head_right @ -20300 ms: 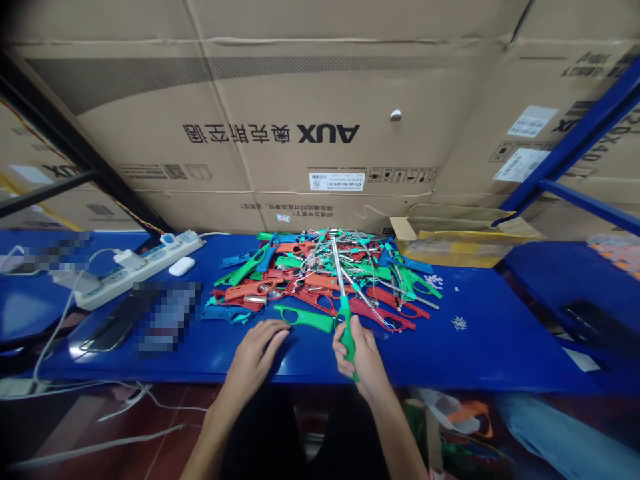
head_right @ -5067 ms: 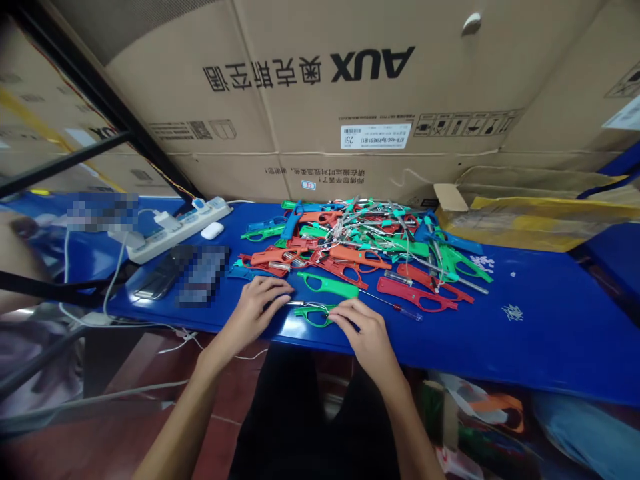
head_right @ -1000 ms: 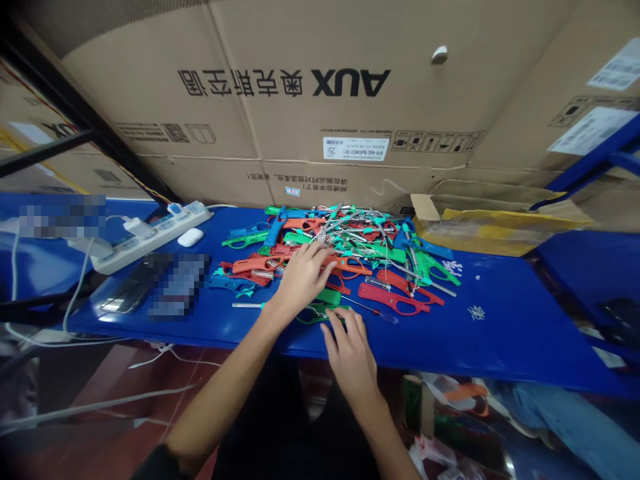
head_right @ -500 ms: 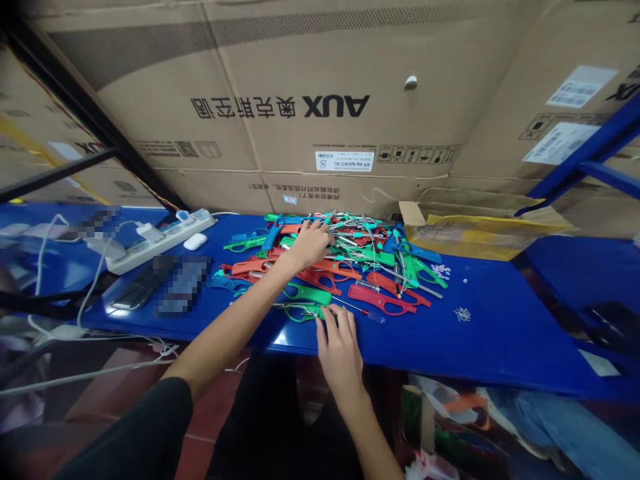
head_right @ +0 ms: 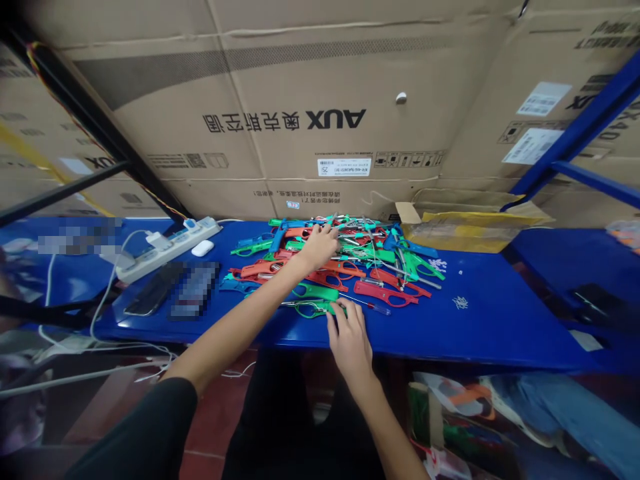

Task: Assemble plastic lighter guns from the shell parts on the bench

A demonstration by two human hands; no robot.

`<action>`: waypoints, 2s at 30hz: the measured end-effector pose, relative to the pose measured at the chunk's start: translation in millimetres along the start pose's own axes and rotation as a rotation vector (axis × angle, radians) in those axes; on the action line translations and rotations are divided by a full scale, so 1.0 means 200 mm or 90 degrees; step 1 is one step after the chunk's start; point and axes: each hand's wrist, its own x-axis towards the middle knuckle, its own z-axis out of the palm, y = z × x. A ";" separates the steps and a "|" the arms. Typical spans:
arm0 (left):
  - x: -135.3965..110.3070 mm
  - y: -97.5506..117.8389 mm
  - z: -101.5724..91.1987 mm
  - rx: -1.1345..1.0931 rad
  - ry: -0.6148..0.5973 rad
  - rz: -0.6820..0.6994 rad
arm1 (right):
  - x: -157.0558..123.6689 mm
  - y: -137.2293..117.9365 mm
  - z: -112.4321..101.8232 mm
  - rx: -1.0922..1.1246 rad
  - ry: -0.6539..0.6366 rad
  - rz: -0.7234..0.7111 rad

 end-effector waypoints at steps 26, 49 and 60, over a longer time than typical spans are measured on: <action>-0.68 0.41 -0.08 -0.359 0.287 -0.209 | 0.15 -0.14 -0.11 -0.081 0.061 -0.004; -1.04 0.23 -0.04 -0.606 0.201 -0.231 | 0.15 -0.03 -0.16 0.261 -0.239 -0.020; -0.95 0.14 -0.09 -0.255 0.093 -0.152 | 0.11 0.07 -0.09 0.134 -0.182 -0.091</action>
